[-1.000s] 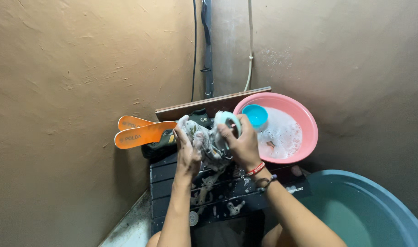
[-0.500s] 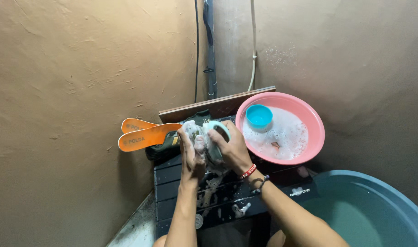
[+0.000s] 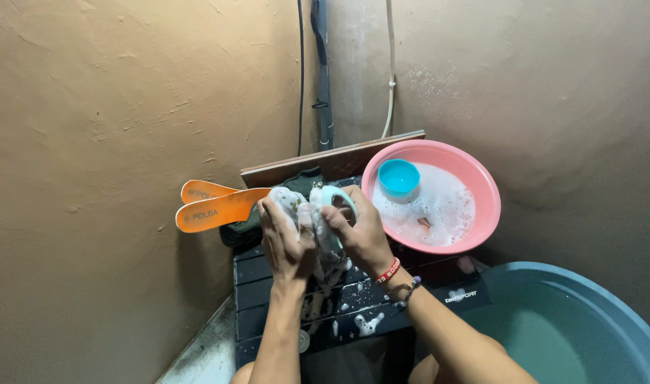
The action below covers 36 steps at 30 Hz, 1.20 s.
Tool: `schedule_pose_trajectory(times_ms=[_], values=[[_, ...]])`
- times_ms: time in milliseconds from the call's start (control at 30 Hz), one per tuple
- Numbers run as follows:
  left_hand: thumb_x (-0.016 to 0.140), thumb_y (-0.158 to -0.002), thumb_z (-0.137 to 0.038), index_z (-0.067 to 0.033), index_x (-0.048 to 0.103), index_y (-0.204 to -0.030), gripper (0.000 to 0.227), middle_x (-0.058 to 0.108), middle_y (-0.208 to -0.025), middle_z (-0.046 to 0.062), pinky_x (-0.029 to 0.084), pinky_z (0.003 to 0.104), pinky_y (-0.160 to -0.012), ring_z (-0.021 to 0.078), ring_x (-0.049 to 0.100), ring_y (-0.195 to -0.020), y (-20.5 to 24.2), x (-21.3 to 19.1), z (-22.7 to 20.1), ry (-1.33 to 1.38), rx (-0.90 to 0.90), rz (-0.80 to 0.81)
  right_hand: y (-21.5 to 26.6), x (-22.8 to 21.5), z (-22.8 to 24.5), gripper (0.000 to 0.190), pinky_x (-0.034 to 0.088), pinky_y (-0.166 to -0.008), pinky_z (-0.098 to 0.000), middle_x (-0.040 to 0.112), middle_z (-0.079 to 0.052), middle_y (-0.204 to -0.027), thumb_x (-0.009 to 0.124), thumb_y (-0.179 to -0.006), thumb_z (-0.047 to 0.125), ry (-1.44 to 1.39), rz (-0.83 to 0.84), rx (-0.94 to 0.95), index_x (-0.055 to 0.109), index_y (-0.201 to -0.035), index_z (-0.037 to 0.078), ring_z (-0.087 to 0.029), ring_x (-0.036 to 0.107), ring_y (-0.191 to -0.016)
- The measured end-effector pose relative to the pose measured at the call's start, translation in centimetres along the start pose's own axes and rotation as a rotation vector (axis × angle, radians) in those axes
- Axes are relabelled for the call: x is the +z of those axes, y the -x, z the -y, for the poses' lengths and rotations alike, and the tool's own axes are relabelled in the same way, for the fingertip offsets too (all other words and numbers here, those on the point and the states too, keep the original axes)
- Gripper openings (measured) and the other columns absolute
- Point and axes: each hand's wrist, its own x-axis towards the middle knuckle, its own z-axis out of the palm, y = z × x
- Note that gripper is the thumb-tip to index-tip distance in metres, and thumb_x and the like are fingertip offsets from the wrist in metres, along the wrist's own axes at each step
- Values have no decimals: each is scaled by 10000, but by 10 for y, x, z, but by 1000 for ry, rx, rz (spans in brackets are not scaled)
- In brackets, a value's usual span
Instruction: The person scrubs a dark-colored shoe with a light blue sponge on a black plastic stool. They repeatedly dip the sponge into a pink basin filled with soapy water to reapply soap and continue scrubbing the shoe's surface.
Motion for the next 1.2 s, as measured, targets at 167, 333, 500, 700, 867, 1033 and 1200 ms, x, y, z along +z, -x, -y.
schedule_pose_trajectory(times_ms=[167,333,500,700,867,1033,1200], values=[[434,-1029,-508,63,397,-1414,689,460,-1282,369,439,599,-1026,534,512,-1203,-13,-17,-13,40,-27,-137,10,9,-48,540,549,-874,-444,605,-238,-941,795,-886,496,187,29,-37,615,-1067,21,-367,667,-960],[440,-1062,-445,-50,473,-1262,443,473,-1063,218,478,505,-920,464,546,-1015,-18,-17,15,42,41,-307,7,22,-72,571,523,-927,-438,587,-174,-992,768,-880,564,354,64,166,626,-1044,37,-362,661,-1024],[536,-1082,-394,31,525,-1250,457,469,-1118,328,518,584,-805,539,553,-979,-13,-9,61,-247,158,-466,8,39,-32,566,512,-941,-435,549,-159,-946,752,-920,548,140,-26,-76,599,-1062,22,-370,652,-975],[667,-1076,-362,-59,420,-1411,516,474,-1290,234,521,505,-983,424,552,-1180,-26,-3,50,-104,-100,-556,26,32,-121,581,503,-900,-521,573,-211,-1006,724,-931,565,347,-77,98,582,-1064,17,-439,641,-1012],[627,-1073,-370,-19,382,-1395,536,470,-1253,273,512,576,-941,474,549,-1155,-19,-7,28,-84,-134,-509,13,53,-51,550,506,-932,-452,549,-158,-970,739,-920,564,166,-64,-65,586,-1024,46,-379,643,-1002],[595,-1055,-466,-59,330,-1442,621,447,-1335,257,470,603,-987,473,524,-1240,-25,-9,25,11,-239,-453,19,49,-86,559,515,-918,-458,557,-185,-989,747,-923,553,157,-65,-110,584,-1066,38,-393,643,-1009],[639,-1043,-416,-31,344,-1452,634,466,-1348,280,466,561,-1066,471,516,-1279,-25,-8,32,-17,-232,-476,26,35,-119,572,511,-895,-500,562,-202,-985,758,-897,551,371,-99,183,570,-977,17,-447,642,-975]])
